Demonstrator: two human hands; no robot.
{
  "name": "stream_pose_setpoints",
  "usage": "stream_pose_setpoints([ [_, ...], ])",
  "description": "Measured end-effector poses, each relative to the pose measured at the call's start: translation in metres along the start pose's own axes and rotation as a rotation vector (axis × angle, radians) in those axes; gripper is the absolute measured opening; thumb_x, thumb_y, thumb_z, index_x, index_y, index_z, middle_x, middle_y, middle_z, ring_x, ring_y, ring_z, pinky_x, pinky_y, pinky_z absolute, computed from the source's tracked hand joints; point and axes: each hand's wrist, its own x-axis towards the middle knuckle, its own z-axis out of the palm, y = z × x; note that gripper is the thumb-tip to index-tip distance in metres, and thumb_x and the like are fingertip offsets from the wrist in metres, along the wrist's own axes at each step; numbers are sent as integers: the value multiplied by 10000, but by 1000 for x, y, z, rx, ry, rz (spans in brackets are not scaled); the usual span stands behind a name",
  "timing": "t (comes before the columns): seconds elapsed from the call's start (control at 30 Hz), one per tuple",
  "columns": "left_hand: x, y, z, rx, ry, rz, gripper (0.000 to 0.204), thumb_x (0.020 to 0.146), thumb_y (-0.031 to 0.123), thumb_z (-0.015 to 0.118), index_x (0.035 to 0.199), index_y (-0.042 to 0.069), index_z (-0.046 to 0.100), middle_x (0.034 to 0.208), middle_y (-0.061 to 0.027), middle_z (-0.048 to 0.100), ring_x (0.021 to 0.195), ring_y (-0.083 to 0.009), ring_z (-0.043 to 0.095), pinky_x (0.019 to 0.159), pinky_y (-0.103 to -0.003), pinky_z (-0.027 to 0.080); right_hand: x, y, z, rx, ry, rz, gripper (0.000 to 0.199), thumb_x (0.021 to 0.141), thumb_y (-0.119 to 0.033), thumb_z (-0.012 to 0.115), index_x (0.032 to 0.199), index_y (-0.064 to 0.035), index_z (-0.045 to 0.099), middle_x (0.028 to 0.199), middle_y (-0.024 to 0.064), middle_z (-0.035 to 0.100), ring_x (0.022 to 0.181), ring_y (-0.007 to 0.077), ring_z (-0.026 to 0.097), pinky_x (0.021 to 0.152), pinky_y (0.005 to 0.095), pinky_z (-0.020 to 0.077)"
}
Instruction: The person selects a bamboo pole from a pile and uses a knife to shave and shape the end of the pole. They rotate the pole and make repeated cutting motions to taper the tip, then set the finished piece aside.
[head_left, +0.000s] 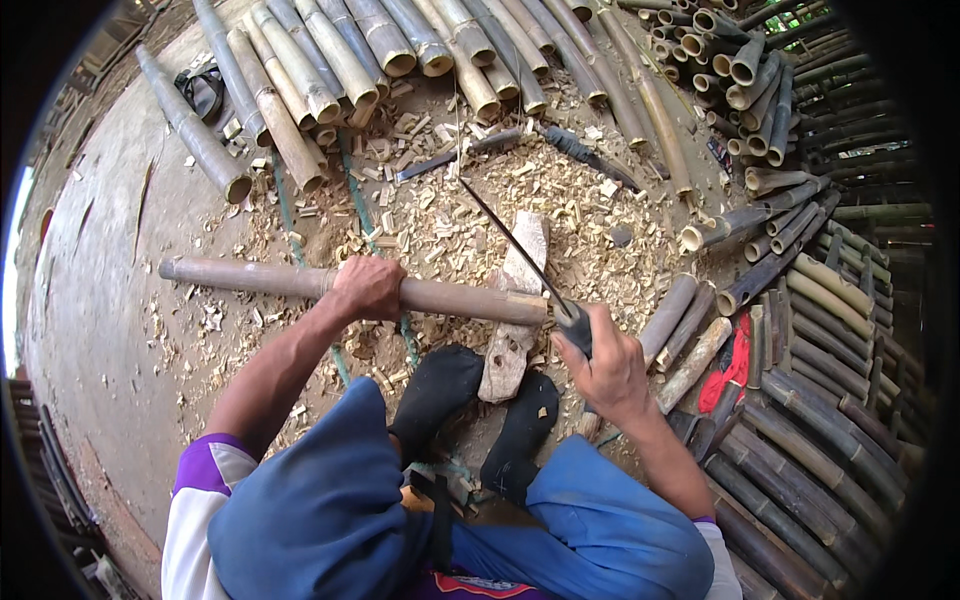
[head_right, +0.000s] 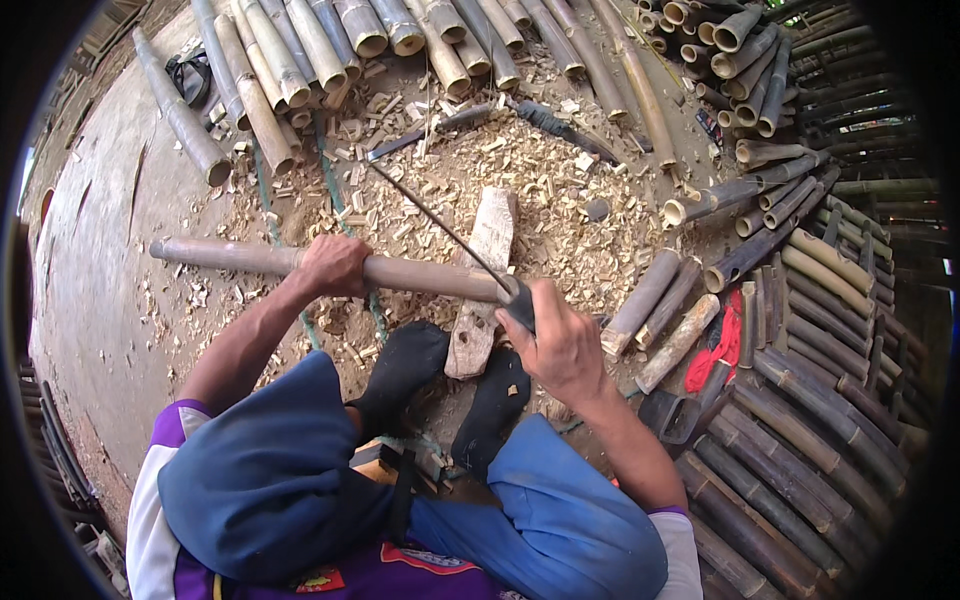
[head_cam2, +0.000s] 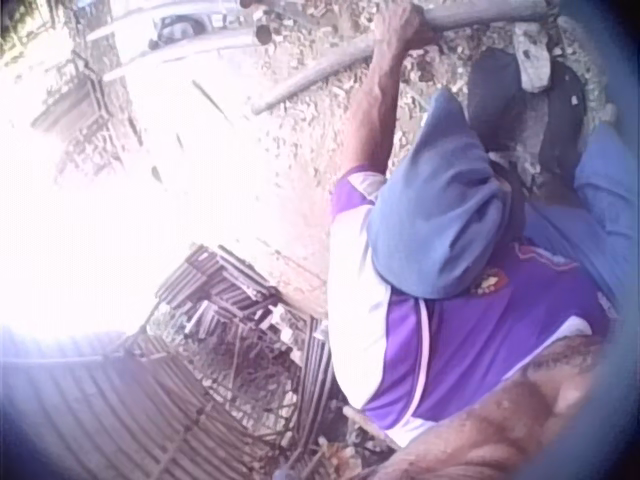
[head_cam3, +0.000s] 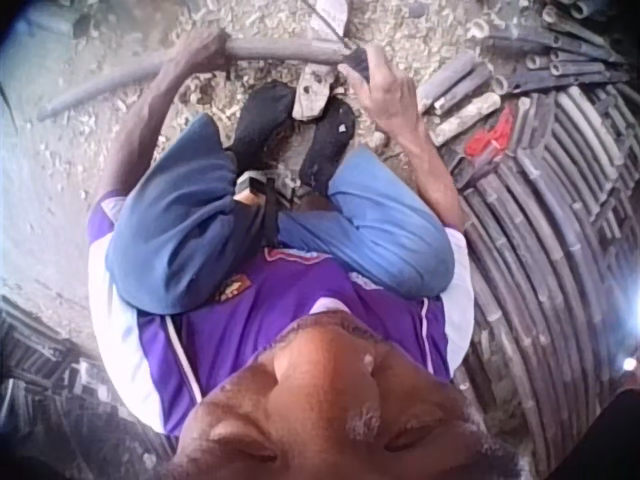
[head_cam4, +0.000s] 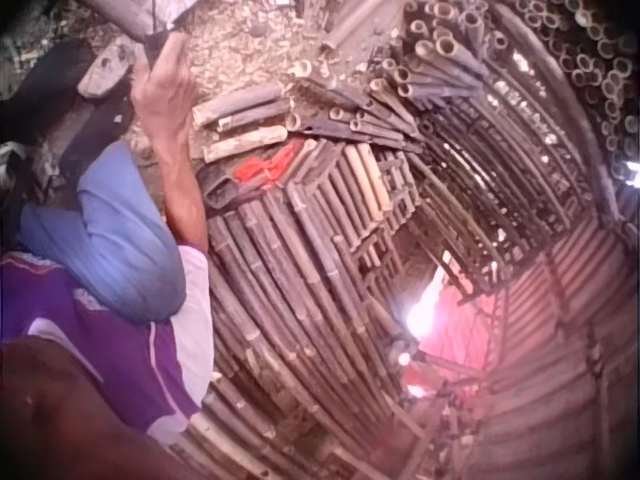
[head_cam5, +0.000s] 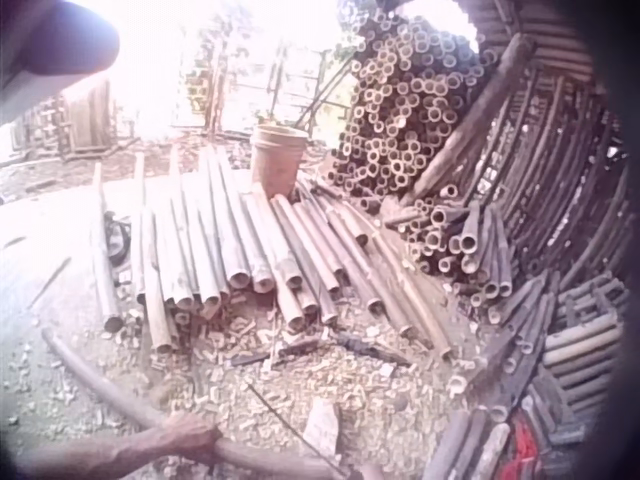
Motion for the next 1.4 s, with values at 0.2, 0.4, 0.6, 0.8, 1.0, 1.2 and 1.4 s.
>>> stream_pose_setpoints([
  [0.2,5,15,3,19,127,-42,309,739,333,802,909,86,724,835,-137,753,809,-323,760,759,-477,598,-29,68,31,-287,-480,381,286,992,-170,695,1082,18,499,816,237,713,660,440,727,601,514,601],
  [0.4,-10,6,16,-29,181,-51,247,727,265,783,844,74,679,784,-149,732,770,-342,762,734,-488,598,4,-4,1,-36,-53,38,377,966,-232,762,1099,10,505,807,226,705,686,405,740,588,474,591],
  [0.6,2,16,9,35,126,-48,213,730,232,764,865,86,686,823,-127,747,774,-328,758,739,-489,596,-37,77,36,-352,-387,237,364,978,-175,748,1114,43,489,726,234,678,647,385,732,535,488,575],
  [0.8,-14,7,26,-18,225,-66,262,714,231,771,912,85,678,880,-120,733,875,-320,752,852,-499,559,9,-12,-3,-65,-72,42,342,978,-142,739,1122,36,485,813,255,692,676,379,744,560,491,593],
  [1.0,-4,21,10,-24,180,1,284,758,212,776,963,41,678,966,-147,745,954,-334,747,908,-489,569,-49,92,40,-303,-470,469,251,1011,-159,693,1041,12,512,844,230,710,720,395,749,610,492,588],
  [1.2,-18,14,29,5,375,-22,164,785,127,687,929,69,635,962,-118,698,969,-299,708,898,-444,507,1,-8,-11,-59,-193,160,295,1025,-230,690,1074,0,512,890,240,711,728,417,741,600,483,574],
  [1.4,-10,24,58,80,714,57,220,729,132,722,911,99,603,904,-91,622,916,-287,661,855,-433,478,-45,82,41,-295,-527,569,321,1031,-247,672,1149,8,519,830,254,704,764,445,733,638,503,595],
])
